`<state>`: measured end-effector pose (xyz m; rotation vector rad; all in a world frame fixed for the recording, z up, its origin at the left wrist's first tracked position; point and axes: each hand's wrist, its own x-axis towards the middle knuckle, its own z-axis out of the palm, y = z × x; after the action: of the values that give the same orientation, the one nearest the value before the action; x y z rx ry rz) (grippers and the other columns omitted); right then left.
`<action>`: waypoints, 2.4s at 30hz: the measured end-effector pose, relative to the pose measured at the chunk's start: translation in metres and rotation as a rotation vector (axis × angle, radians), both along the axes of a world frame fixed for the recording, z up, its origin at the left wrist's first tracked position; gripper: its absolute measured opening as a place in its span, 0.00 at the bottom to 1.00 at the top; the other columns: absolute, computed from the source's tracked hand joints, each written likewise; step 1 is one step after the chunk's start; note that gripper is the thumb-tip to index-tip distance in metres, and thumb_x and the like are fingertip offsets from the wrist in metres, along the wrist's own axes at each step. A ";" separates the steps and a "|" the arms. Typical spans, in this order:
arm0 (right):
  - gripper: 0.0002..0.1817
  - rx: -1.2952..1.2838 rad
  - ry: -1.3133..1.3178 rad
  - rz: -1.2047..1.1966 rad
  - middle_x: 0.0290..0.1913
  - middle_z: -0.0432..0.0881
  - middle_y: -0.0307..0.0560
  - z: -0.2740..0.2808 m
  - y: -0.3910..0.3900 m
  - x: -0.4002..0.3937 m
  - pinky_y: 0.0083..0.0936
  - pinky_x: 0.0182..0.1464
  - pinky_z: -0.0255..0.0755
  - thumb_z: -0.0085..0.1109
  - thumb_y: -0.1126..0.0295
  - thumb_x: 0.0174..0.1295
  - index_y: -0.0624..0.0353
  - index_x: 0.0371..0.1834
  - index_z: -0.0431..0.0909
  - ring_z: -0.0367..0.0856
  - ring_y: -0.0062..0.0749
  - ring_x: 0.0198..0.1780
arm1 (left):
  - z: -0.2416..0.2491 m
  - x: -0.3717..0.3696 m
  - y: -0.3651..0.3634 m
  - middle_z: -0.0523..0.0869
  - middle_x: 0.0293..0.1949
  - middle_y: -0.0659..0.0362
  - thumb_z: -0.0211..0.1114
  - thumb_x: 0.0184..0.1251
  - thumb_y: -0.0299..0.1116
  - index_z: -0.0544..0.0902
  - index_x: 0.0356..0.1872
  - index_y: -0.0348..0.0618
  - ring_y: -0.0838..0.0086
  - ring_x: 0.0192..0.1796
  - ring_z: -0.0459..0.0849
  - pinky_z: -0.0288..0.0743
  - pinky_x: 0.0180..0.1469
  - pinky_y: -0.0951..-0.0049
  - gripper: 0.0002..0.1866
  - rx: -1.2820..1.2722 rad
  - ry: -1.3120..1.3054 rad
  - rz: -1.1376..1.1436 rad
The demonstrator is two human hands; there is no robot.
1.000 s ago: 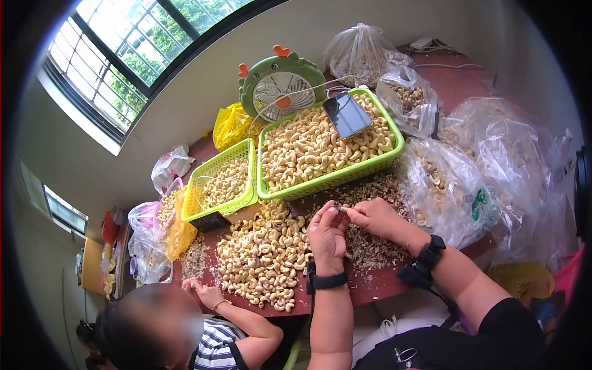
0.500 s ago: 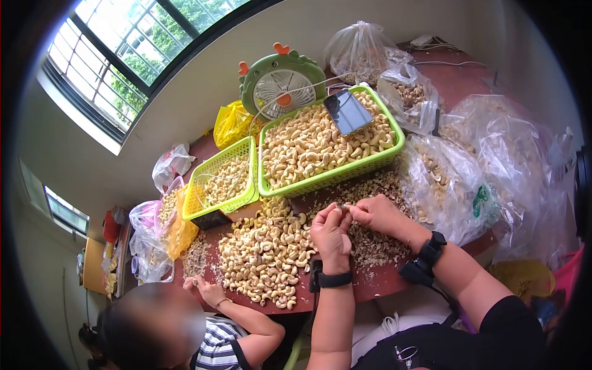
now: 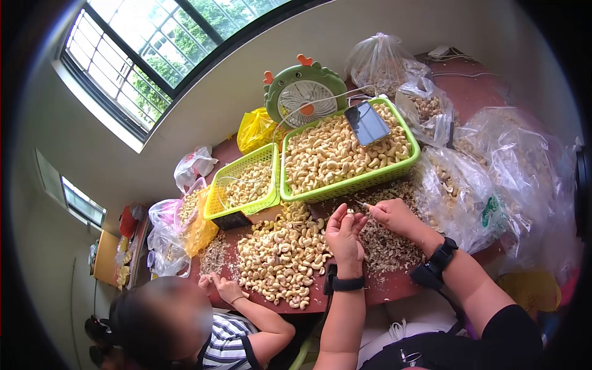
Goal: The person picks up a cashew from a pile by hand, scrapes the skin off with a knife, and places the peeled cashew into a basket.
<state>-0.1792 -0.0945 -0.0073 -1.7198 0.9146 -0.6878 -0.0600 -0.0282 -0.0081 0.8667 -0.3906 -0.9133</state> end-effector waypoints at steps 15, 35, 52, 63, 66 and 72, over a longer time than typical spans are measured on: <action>0.23 -0.085 -0.033 -0.006 0.10 0.65 0.43 0.004 0.001 -0.001 0.26 0.20 0.59 0.46 0.56 0.59 0.65 0.14 0.69 0.60 0.23 0.15 | 0.027 0.023 0.020 0.80 0.31 0.57 0.54 0.60 0.29 0.75 0.36 0.41 0.74 0.32 0.79 0.77 0.34 0.76 0.06 -0.148 0.372 -0.159; 0.20 -0.148 -0.026 0.022 0.17 0.73 0.52 0.009 0.004 -0.002 0.28 0.24 0.65 0.48 0.56 0.56 0.64 0.22 0.75 0.72 0.34 0.18 | 0.000 0.011 -0.003 0.81 0.35 0.56 0.58 0.58 0.27 0.75 0.36 0.40 0.69 0.40 0.80 0.77 0.43 0.68 0.06 0.021 0.216 -0.172; 0.21 -0.161 0.037 0.059 0.15 0.72 0.52 0.005 0.006 0.003 0.28 0.23 0.64 0.47 0.53 0.55 0.63 0.21 0.75 0.71 0.34 0.17 | 0.000 0.007 -0.002 0.81 0.34 0.52 0.57 0.57 0.23 0.76 0.35 0.36 0.63 0.39 0.81 0.78 0.42 0.66 0.06 -0.054 0.161 -0.145; 0.21 -0.140 0.025 0.066 0.14 0.71 0.52 0.006 0.005 0.001 0.28 0.22 0.65 0.48 0.53 0.55 0.63 0.20 0.75 0.71 0.34 0.17 | 0.000 0.005 -0.001 0.81 0.32 0.53 0.57 0.56 0.22 0.76 0.34 0.35 0.65 0.38 0.81 0.78 0.42 0.67 0.05 -0.076 0.134 -0.130; 0.21 -0.136 0.020 0.062 0.15 0.72 0.52 0.007 0.006 0.001 0.29 0.23 0.65 0.47 0.53 0.55 0.63 0.20 0.75 0.71 0.35 0.17 | -0.004 0.006 -0.001 0.81 0.32 0.53 0.56 0.56 0.22 0.75 0.34 0.35 0.65 0.38 0.81 0.78 0.43 0.67 0.05 -0.090 0.120 -0.139; 0.21 -0.166 -0.008 0.044 0.16 0.73 0.53 0.001 0.004 0.001 0.30 0.24 0.66 0.46 0.54 0.56 0.63 0.22 0.75 0.73 0.39 0.19 | -0.006 0.003 -0.003 0.81 0.33 0.54 0.56 0.57 0.23 0.75 0.34 0.35 0.66 0.39 0.81 0.77 0.44 0.69 0.05 -0.103 0.164 -0.150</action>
<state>-0.1777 -0.0909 -0.0060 -1.8765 0.8312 -0.7586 -0.0574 -0.0308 -0.0137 0.6689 -0.3603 -1.0853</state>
